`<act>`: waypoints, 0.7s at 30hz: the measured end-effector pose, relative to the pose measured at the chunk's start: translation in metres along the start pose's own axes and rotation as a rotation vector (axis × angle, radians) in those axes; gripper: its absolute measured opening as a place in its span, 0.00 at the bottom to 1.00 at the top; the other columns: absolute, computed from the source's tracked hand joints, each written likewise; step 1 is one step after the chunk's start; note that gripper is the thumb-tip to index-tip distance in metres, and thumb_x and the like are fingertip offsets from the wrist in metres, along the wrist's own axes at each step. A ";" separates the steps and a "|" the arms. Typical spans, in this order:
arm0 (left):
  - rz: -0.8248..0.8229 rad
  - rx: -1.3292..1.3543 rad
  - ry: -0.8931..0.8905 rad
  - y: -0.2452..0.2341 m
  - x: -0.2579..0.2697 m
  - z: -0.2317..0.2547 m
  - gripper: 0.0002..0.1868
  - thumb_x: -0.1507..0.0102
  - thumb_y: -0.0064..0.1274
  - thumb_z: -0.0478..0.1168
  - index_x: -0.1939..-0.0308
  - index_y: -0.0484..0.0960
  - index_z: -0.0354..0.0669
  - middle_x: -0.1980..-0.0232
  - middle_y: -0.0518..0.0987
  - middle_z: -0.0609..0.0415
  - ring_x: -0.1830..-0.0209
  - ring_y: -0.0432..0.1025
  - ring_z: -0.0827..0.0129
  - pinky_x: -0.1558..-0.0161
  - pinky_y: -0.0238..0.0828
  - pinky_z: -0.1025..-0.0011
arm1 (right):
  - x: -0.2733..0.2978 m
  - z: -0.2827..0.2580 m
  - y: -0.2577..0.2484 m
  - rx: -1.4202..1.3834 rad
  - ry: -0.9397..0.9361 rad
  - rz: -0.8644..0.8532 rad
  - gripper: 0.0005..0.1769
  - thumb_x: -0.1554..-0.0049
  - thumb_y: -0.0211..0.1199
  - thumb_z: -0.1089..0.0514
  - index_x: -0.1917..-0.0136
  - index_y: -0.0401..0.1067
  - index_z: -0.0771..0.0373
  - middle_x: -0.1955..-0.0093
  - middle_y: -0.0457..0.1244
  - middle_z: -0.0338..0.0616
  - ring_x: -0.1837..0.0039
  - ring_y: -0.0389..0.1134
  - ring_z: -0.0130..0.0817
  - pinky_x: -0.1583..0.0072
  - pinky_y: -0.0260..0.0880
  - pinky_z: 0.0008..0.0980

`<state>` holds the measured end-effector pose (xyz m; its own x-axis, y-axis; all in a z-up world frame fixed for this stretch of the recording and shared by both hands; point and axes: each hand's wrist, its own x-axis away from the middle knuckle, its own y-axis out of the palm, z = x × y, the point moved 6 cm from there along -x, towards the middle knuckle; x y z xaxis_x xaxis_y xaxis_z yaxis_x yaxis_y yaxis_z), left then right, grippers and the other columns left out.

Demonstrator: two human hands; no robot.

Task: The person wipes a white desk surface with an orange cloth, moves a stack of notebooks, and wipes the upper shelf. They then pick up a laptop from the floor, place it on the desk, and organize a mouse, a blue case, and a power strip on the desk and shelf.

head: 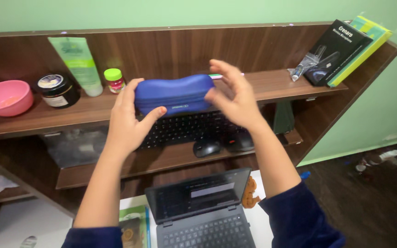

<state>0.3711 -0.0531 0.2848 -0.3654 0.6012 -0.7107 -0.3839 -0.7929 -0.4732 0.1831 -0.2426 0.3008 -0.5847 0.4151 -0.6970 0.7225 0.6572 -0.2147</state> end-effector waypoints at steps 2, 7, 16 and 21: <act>0.009 -0.021 -0.027 0.002 -0.001 -0.002 0.41 0.39 0.67 0.51 0.29 0.65 0.39 0.36 0.74 0.36 0.38 0.72 0.45 0.39 0.69 0.56 | -0.004 0.020 -0.027 0.201 0.058 0.126 0.22 0.41 0.67 0.61 0.34 0.72 0.59 0.34 0.66 0.46 0.30 0.68 0.40 0.30 0.69 0.37; 0.019 -0.083 -0.042 0.006 -0.007 -0.001 0.41 0.37 0.64 0.50 0.27 0.62 0.37 0.35 0.72 0.32 0.37 0.70 0.42 0.38 0.67 0.54 | -0.028 0.033 -0.036 0.673 -0.118 0.044 0.13 0.47 0.71 0.61 0.48 0.79 0.62 0.45 0.70 0.47 0.40 0.70 0.46 0.39 0.70 0.42; -0.021 -0.146 -0.101 0.009 -0.011 0.002 0.44 0.37 0.63 0.51 0.23 0.60 0.37 0.33 0.71 0.31 0.34 0.69 0.41 0.37 0.66 0.52 | -0.049 0.055 -0.040 1.026 -0.052 -0.135 0.07 0.46 0.69 0.57 0.54 0.82 0.59 0.52 0.71 0.42 0.46 0.69 0.47 0.47 0.68 0.47; 0.011 -0.201 -0.108 0.019 -0.013 0.003 0.45 0.36 0.63 0.51 0.23 0.59 0.35 0.34 0.71 0.30 0.35 0.69 0.40 0.37 0.66 0.52 | -0.033 0.063 -0.097 1.002 -0.089 -0.071 0.06 0.46 0.70 0.60 0.54 0.83 0.58 0.52 0.71 0.45 0.47 0.70 0.49 0.46 0.70 0.44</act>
<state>0.3665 -0.0760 0.2866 -0.4618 0.5906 -0.6617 -0.2066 -0.7972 -0.5673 0.1555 -0.3598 0.3021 -0.6385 0.3198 -0.7000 0.6881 -0.1702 -0.7054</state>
